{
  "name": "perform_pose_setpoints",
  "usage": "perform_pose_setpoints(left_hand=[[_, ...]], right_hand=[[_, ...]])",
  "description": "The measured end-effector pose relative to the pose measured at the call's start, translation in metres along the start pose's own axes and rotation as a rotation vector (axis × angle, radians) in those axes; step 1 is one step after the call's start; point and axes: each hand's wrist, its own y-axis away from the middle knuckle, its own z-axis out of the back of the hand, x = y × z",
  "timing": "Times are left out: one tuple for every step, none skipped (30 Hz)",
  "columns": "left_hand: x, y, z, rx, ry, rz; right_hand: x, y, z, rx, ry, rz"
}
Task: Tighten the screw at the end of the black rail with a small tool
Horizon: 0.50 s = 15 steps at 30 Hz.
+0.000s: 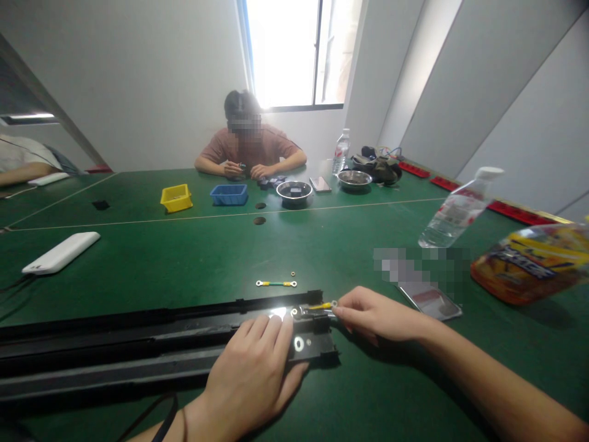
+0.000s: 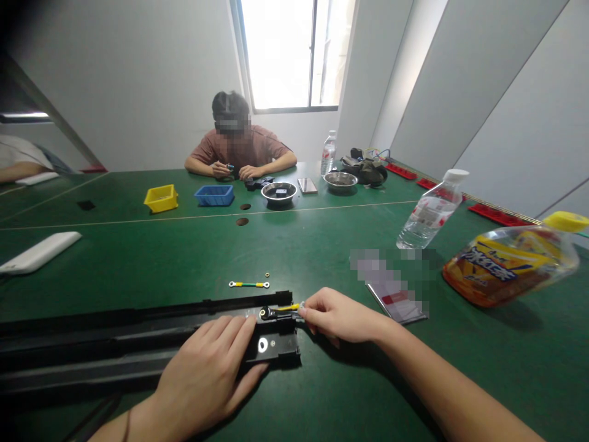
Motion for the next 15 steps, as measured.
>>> perform_pose_setpoints(left_hand=[[-0.0001,-0.0001,-0.0001,-0.001,0.001,-0.001],[-0.0001,-0.0001,-0.0001,-0.003,0.002,-0.002],[-0.0001,-0.0001,-0.0001,-0.004,0.002,-0.003],[0.0000,0.0000,0.0001,-0.006,0.002,-0.005],[0.0001,0.0000,0.0003,-0.007,0.002,-0.006],[0.0002,0.0001,0.0005,-0.009,0.002,-0.005],[0.0004,0.0002,0.0007,-0.012,0.002,-0.006],[0.0005,0.0003,0.0009,-0.014,0.001,-0.007],[0.0006,0.0003,0.0010,-0.015,0.000,-0.008],[0.0006,0.0002,0.0010,-0.015,0.000,-0.008],[0.0006,0.0002,0.0010,-0.013,-0.001,-0.007],[0.0005,0.0002,0.0010,-0.010,0.000,-0.008],[0.0004,0.0001,0.0010,-0.006,0.002,-0.008],[0.0002,0.0001,0.0010,-0.002,0.004,-0.008],[0.0001,0.0001,0.0011,0.003,0.006,-0.007]], right_hand=[[0.0001,0.0013,0.0000,0.003,0.008,-0.008],[0.0001,0.0021,0.0001,0.005,0.012,-0.015],[-0.0001,0.0024,0.0003,0.003,0.010,-0.020],[-0.0002,0.0025,0.0008,0.004,0.006,-0.025],[-0.0004,0.0024,0.0013,0.006,0.003,-0.028],[-0.0004,0.0024,0.0020,0.008,0.000,-0.029],[-0.0003,0.0023,0.0026,0.009,-0.001,-0.029],[-0.0001,0.0024,0.0032,0.009,-0.002,-0.028],[0.0001,0.0026,0.0036,0.008,-0.004,-0.027],[0.0004,0.0028,0.0039,0.008,-0.007,-0.027],[0.0005,0.0031,0.0041,0.008,-0.012,-0.029],[0.0005,0.0035,0.0042,0.009,-0.017,-0.031],[0.0004,0.0038,0.0044,0.010,-0.020,-0.032],[0.0000,0.0041,0.0046,0.011,-0.023,-0.030],[-0.0007,0.0041,0.0048,0.008,-0.025,-0.026]])
